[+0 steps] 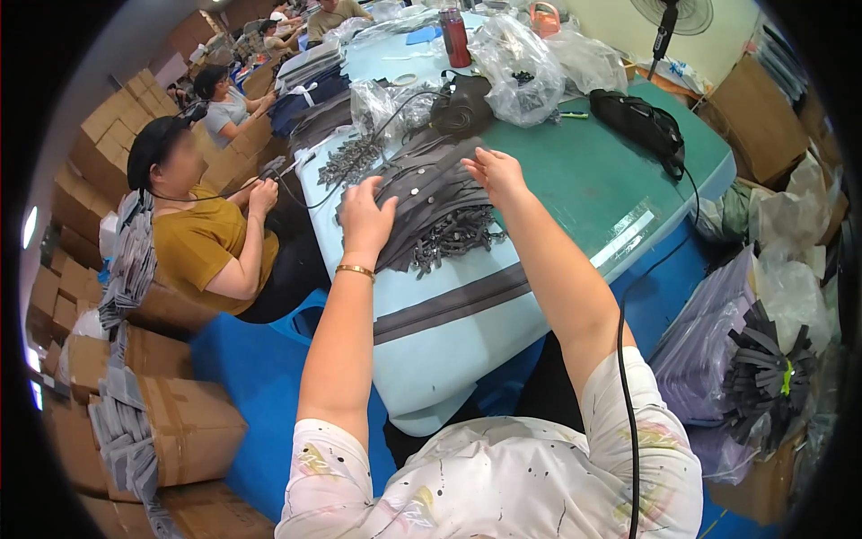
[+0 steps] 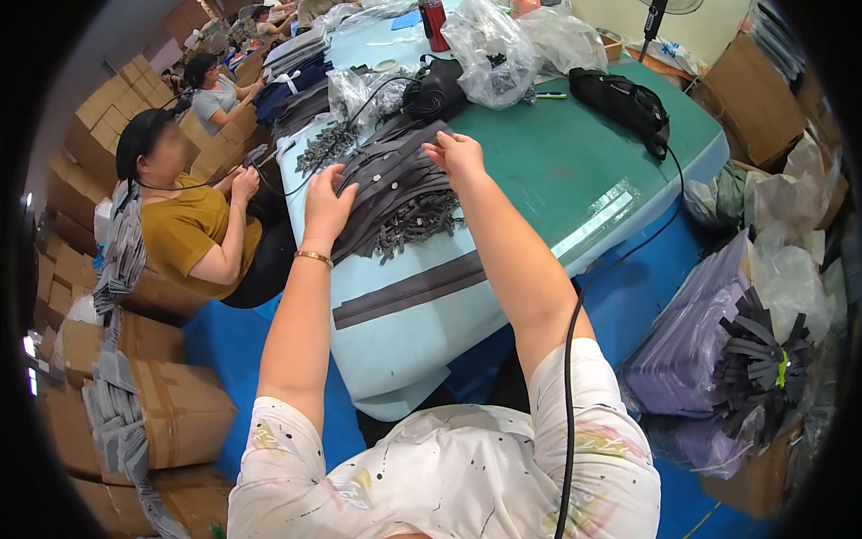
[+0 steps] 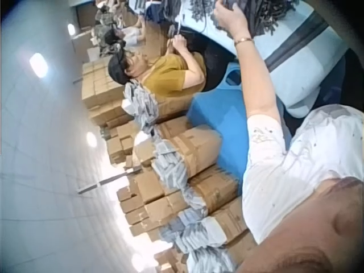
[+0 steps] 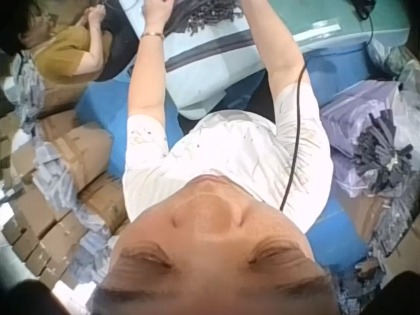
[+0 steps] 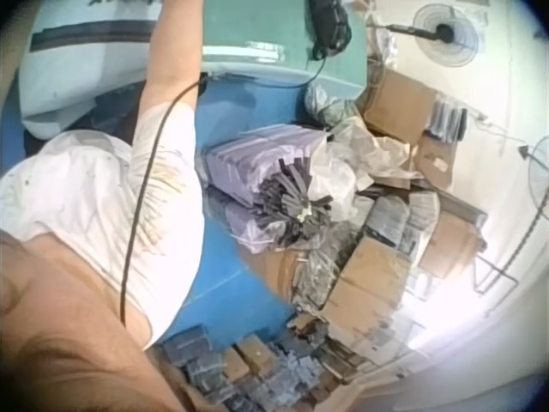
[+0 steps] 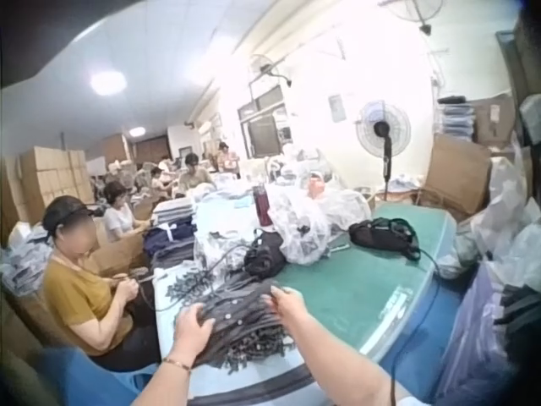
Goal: Assemble metal components onto fabric straps at a workshop station.
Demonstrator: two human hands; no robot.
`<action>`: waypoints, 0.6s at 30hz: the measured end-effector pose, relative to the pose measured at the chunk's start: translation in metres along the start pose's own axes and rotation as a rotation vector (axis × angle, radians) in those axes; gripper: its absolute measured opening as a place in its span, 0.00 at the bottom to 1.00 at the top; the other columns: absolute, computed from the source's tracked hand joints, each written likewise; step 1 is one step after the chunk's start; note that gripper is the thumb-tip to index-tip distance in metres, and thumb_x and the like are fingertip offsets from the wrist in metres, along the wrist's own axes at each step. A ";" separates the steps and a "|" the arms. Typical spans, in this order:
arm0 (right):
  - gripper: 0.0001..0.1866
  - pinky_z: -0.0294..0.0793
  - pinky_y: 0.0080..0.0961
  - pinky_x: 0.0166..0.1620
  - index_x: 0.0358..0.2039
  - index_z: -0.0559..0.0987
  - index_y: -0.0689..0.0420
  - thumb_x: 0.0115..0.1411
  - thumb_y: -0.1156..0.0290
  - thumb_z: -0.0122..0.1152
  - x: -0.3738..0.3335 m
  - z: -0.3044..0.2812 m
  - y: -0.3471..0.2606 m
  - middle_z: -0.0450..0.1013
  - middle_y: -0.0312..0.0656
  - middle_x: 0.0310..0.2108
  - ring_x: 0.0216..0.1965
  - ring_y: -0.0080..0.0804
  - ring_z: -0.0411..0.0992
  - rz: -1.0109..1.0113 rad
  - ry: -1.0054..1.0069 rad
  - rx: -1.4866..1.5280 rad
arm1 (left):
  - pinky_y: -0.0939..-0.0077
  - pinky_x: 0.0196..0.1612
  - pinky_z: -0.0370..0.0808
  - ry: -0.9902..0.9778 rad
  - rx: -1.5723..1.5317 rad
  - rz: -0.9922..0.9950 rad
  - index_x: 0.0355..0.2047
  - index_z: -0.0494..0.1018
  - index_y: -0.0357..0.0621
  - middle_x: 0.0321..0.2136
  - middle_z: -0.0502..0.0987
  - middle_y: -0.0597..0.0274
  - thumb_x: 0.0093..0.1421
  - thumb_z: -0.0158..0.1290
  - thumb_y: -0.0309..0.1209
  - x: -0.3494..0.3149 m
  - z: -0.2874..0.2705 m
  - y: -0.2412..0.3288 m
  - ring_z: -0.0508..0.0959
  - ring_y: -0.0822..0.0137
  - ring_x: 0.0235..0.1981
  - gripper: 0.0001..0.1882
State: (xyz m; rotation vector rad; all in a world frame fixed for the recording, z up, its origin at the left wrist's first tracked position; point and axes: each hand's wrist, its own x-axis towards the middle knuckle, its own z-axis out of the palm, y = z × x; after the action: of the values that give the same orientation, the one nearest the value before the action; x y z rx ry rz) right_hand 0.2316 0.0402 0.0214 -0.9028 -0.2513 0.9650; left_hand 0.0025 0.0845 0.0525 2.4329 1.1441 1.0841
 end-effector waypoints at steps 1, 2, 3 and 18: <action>0.13 0.74 0.12 0.23 0.37 0.72 0.65 0.57 0.68 0.58 0.002 0.000 0.003 0.73 0.40 0.28 0.28 0.24 0.74 0.004 0.006 0.005 | 0.62 0.45 0.68 0.139 0.221 0.043 0.42 0.71 0.45 0.38 0.73 0.54 0.48 0.58 0.34 0.001 0.000 -0.003 0.71 0.54 0.43 0.20; 0.13 0.74 0.15 0.25 0.38 0.73 0.65 0.56 0.68 0.59 0.003 0.000 0.006 0.74 0.41 0.28 0.29 0.26 0.74 -0.064 0.065 -0.170 | 0.62 0.48 0.66 0.173 0.191 0.046 0.42 0.70 0.45 0.38 0.71 0.57 0.49 0.57 0.32 -0.001 -0.001 -0.007 0.69 0.54 0.44 0.19; 0.14 0.75 0.18 0.27 0.39 0.74 0.65 0.55 0.68 0.60 0.002 -0.004 0.012 0.75 0.42 0.28 0.30 0.28 0.74 -0.122 0.129 -0.349 | 0.64 0.46 0.67 0.185 0.139 0.111 0.41 0.71 0.44 0.37 0.72 0.56 0.49 0.57 0.32 -0.008 -0.004 -0.008 0.70 0.55 0.43 0.17; 0.06 0.68 0.30 0.39 0.24 0.76 0.53 0.50 0.65 0.61 -0.148 -0.027 0.063 0.70 0.36 0.30 0.38 0.37 0.68 -0.773 -0.894 -1.547 | 0.77 0.36 0.69 -0.338 -0.039 -0.088 0.26 0.69 0.39 0.27 0.67 0.62 0.46 0.61 0.26 -0.168 -0.070 -0.026 0.70 0.67 0.31 0.11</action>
State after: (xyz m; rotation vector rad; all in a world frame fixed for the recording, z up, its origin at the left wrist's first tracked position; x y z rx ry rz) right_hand 0.1238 -0.0770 -0.0153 -1.4599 -2.1405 0.2077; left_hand -0.1322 -0.0294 0.0011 2.3907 1.0934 0.6302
